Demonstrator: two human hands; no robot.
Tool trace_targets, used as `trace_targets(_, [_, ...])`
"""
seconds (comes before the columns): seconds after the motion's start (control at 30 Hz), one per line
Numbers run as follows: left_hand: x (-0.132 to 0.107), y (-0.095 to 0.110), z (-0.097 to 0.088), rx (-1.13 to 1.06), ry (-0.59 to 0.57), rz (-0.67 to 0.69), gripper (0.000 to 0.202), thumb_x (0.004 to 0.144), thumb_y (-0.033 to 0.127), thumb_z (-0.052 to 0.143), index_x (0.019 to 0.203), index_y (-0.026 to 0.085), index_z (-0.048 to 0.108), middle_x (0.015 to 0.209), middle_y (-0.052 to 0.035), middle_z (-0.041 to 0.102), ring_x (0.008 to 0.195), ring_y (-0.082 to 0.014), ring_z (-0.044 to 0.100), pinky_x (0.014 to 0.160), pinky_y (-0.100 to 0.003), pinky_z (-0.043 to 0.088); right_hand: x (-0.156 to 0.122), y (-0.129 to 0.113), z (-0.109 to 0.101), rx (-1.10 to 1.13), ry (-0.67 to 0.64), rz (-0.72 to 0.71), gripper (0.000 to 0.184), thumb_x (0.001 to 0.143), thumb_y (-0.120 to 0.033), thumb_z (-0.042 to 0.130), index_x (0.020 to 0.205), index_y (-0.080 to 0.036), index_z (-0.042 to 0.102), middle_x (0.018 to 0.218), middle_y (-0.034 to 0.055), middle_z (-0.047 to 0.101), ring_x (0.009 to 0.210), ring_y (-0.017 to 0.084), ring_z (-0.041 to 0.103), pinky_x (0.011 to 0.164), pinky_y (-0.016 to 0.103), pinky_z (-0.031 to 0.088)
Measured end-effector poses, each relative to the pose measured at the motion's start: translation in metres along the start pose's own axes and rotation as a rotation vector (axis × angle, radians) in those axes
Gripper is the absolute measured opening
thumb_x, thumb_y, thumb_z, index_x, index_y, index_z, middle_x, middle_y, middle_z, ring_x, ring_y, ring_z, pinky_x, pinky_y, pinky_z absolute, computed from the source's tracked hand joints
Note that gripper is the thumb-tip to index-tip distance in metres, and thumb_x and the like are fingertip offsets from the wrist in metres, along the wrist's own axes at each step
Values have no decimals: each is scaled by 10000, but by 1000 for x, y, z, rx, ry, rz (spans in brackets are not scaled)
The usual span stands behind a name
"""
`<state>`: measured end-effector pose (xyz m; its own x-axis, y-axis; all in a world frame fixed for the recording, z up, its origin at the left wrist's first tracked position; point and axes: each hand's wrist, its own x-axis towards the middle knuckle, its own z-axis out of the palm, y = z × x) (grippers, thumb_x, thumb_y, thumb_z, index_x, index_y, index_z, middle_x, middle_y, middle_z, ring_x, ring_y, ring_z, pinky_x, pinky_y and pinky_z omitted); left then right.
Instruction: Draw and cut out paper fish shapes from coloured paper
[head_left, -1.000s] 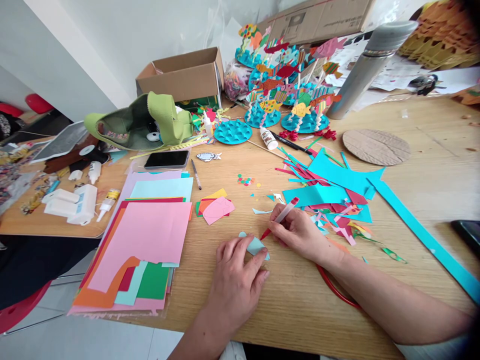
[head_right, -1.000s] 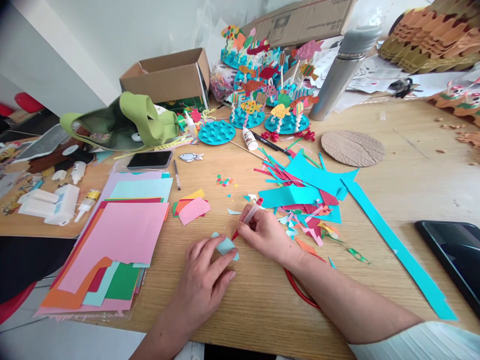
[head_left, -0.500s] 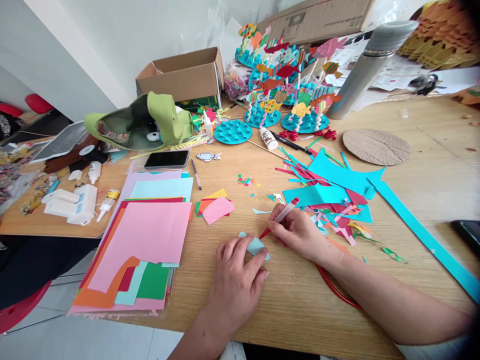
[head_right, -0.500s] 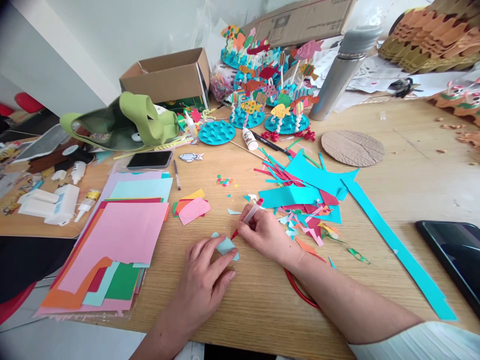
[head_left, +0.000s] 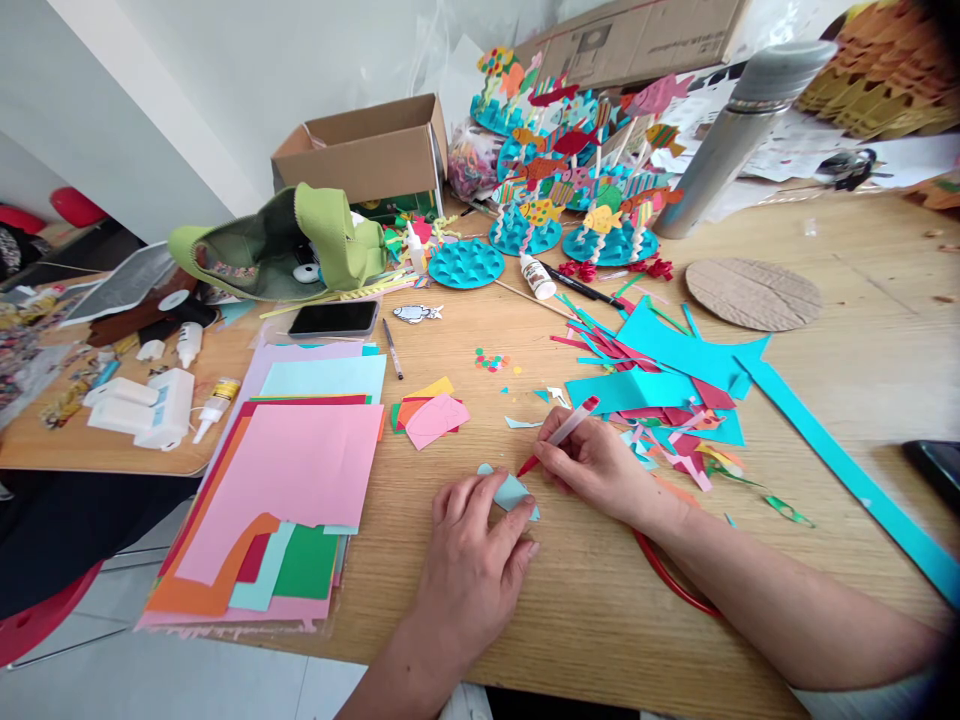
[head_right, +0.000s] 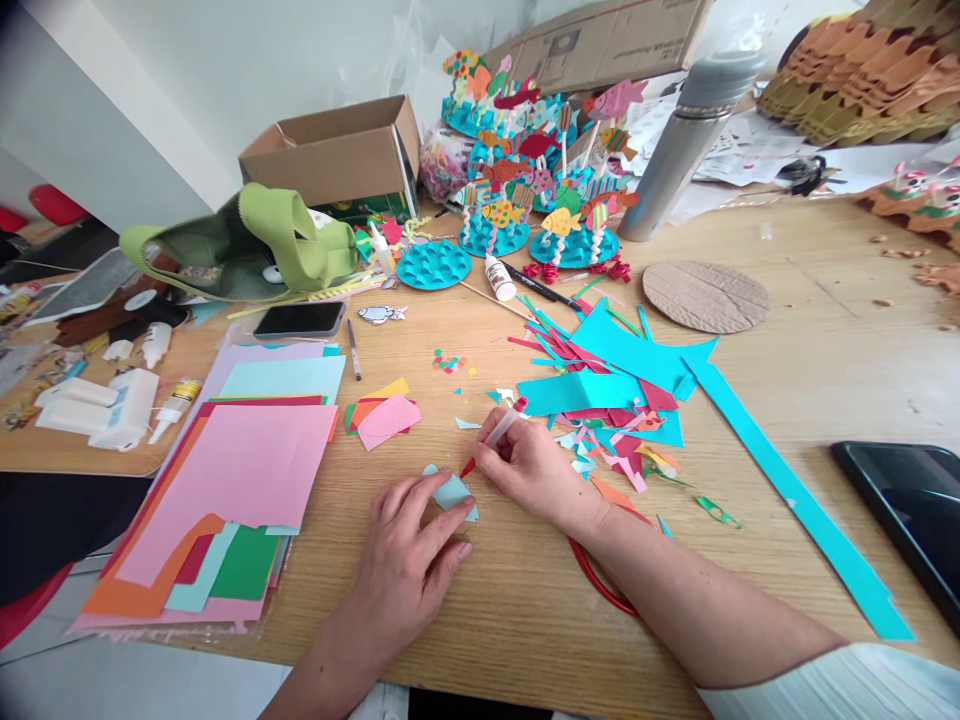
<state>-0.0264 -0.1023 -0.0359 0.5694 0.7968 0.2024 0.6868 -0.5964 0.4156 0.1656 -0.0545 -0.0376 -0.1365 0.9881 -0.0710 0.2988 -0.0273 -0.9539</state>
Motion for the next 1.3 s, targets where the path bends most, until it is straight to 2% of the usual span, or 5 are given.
trace_targets(1.07, [1,0,-1,4,1,2,283,886,249,537,1153,255,629,1266,-90,542,1140,-270,468,922,-476,419,-1,-4,1,113,1,46,159,790,-267,556,685,-228,443,479,-71,464,393,103,458,389,227,343])
trace_targets(1.3, [1,0,-1,-7,4,5,287,887,247,534,1158,249,629,1268,-98,540,1132,-272,470,925,-489,417,-1,-4,0,21,19,42,135,753,-252,540,663,-225,444,452,-77,437,388,96,420,382,221,306])
